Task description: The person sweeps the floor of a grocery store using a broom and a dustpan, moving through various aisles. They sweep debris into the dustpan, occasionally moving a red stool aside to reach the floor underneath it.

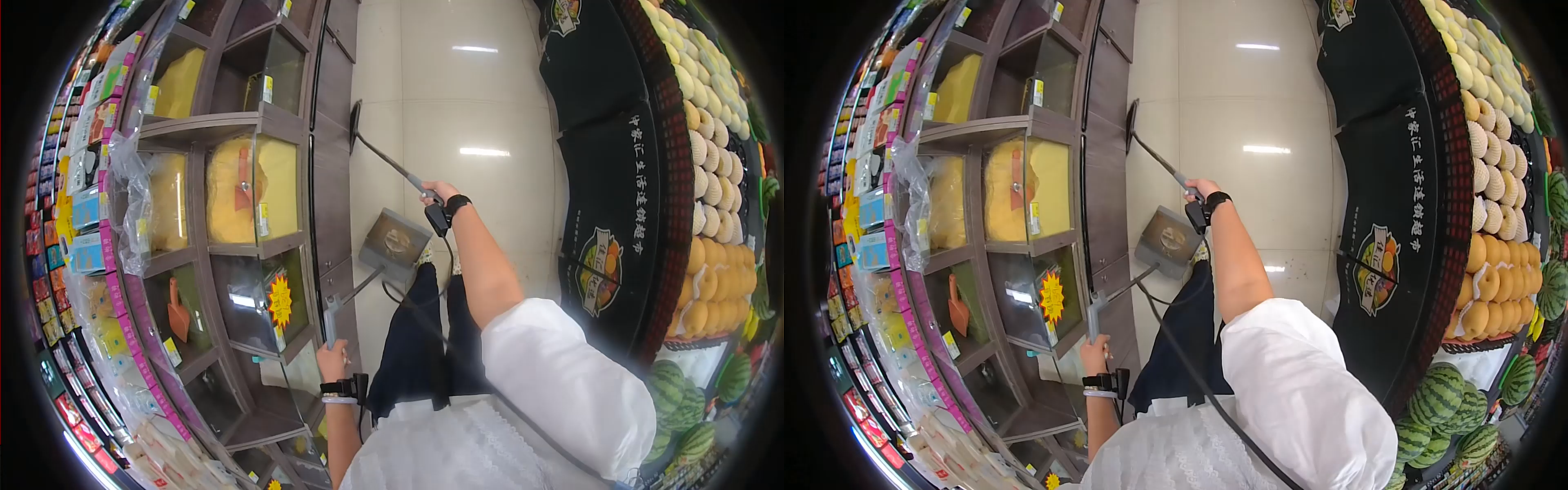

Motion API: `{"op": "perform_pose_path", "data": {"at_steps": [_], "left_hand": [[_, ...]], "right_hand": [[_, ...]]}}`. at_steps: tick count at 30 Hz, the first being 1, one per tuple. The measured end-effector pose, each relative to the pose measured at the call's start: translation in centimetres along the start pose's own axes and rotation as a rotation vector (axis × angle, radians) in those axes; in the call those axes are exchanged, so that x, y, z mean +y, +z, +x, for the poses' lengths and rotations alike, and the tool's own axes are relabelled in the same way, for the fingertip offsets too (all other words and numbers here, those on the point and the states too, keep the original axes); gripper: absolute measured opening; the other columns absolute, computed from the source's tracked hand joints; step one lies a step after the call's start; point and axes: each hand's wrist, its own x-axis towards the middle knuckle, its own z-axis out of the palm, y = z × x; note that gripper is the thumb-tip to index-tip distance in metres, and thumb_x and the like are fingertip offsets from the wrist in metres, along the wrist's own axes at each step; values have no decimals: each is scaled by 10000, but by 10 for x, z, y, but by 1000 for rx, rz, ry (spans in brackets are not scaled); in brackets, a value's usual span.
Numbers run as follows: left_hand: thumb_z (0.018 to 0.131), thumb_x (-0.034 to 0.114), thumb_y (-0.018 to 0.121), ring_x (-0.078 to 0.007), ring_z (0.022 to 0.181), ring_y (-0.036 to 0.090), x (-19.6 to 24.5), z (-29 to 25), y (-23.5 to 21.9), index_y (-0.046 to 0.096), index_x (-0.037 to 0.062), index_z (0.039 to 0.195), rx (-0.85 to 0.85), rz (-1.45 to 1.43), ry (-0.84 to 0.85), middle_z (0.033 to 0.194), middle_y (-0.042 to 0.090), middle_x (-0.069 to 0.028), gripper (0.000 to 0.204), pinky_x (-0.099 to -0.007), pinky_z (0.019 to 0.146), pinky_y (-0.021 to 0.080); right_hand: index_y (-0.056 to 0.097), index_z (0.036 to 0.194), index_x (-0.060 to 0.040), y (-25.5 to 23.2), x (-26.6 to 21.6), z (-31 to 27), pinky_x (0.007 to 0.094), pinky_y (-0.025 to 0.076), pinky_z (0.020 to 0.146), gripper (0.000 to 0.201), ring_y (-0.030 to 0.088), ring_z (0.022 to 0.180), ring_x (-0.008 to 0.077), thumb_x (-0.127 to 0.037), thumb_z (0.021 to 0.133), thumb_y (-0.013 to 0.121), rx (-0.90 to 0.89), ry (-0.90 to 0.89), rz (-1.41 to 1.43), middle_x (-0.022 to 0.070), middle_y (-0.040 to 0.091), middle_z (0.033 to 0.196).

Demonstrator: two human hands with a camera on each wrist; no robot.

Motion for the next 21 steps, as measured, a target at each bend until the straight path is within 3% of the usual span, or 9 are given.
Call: {"op": "perform_pose_path", "data": {"at_steps": [1,3,4,9,12,17,21], "left_hand": [[666,132,609,-103,352,396,1,-1,0,461,51,598,1,12,-14,462,410,-6,182,-248,333,347],[667,131,611,-103,347,389,7,-1,-1,463,48,599,-3,-46,-18,461,407,-5,183,-246,332,345],[656,119,606,-99,339,366,9,1,-2,468,51,619,-19,-53,-11,463,388,1,158,-241,331,336],[662,141,616,-99,336,373,17,10,-2,465,47,611,-42,-35,20,454,398,-3,185,-241,326,332],[667,146,607,-100,340,377,17,20,-2,487,36,631,-75,7,63,461,399,-2,166,-237,328,336],[667,141,597,-95,348,380,33,30,10,493,37,641,-141,64,109,476,402,1,149,-230,330,331],[662,136,592,-90,351,370,51,27,23,484,42,645,-167,86,145,482,394,7,144,-227,329,322]], "right_hand": [[405,1096,-74,-8,10,-4,219,305,350,283,395,403,104,-139,834,491,7,14,9,114,486,623],[366,1222,-114,-24,22,-21,222,328,352,427,409,406,120,-148,824,516,58,-125,-8,134,499,631],[320,1291,-151,-42,31,-32,223,342,353,520,418,409,134,-161,818,535,57,-85,26,143,508,639],[264,1330,-162,-142,100,-162,218,289,339,536,385,398,99,-233,855,502,148,-165,49,76,494,641],[261,1324,-240,-204,149,-246,191,296,345,509,388,415,96,-224,866,482,141,-162,246,51,483,670],[264,1322,-239,-240,233,-356,195,290,349,476,376,424,99,-185,884,442,301,-243,486,43,449,671],[263,1323,-226,-233,255,-402,197,284,345,475,355,416,87,-179,884,440,381,-287,623,46,442,678]]}}
